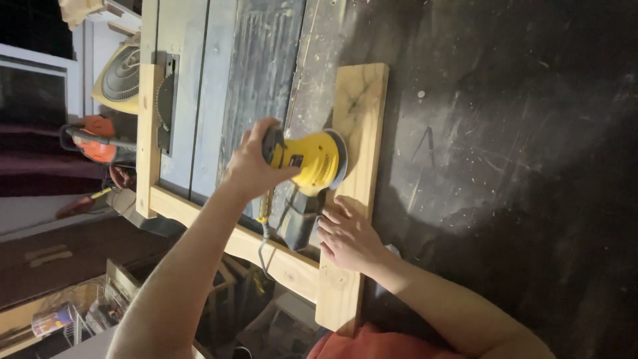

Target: Sanding wooden planks using an orbital sander to achieve a smooth finish.

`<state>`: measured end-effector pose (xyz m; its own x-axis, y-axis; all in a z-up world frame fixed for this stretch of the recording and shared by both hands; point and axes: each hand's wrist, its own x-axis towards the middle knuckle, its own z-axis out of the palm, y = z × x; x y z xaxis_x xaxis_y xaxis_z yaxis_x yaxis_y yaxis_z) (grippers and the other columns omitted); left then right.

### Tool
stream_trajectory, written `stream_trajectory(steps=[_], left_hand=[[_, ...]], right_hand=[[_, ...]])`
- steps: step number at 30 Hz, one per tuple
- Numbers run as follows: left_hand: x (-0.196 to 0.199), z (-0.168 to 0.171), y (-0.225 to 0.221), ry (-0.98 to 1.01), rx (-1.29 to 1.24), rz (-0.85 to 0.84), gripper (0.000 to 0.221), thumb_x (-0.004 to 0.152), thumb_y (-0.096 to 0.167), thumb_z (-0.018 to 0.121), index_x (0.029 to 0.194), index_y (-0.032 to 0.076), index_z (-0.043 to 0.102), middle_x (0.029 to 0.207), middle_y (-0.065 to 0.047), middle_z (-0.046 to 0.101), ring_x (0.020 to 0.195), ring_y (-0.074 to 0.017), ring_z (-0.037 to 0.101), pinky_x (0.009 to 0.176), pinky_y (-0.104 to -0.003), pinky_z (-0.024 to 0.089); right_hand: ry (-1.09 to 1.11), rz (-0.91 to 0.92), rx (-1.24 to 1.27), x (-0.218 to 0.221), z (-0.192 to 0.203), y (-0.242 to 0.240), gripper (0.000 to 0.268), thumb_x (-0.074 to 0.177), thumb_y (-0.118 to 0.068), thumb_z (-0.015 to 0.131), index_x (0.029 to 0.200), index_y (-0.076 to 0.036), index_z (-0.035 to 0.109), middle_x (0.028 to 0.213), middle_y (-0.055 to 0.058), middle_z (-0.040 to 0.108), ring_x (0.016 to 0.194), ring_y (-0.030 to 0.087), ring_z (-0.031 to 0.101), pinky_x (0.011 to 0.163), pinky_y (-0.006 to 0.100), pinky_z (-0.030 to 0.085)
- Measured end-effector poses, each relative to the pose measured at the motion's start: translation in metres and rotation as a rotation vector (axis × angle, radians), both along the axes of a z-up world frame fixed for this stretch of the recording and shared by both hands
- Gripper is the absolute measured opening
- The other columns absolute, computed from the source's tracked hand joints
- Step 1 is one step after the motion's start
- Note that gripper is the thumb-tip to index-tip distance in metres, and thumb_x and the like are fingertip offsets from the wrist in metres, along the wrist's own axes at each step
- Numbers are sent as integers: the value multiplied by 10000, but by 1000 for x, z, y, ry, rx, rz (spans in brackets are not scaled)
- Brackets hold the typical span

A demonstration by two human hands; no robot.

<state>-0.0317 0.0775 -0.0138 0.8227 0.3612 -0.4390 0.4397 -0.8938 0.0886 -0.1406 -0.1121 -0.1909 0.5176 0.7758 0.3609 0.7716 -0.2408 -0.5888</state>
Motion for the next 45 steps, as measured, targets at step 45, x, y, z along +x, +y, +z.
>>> stream_trajectory(steps=[45], left_hand=[[105, 29, -121, -51, 159, -312, 834, 812, 326, 863, 1506, 359, 401, 1400, -221, 457, 1096, -436, 667, 931, -619, 585]], right_hand=[[-144, -105, -6, 0, -3, 0, 285, 952, -403, 693, 1049, -153, 789, 1186, 3, 759, 1315, 261, 591, 1280, 570, 281]])
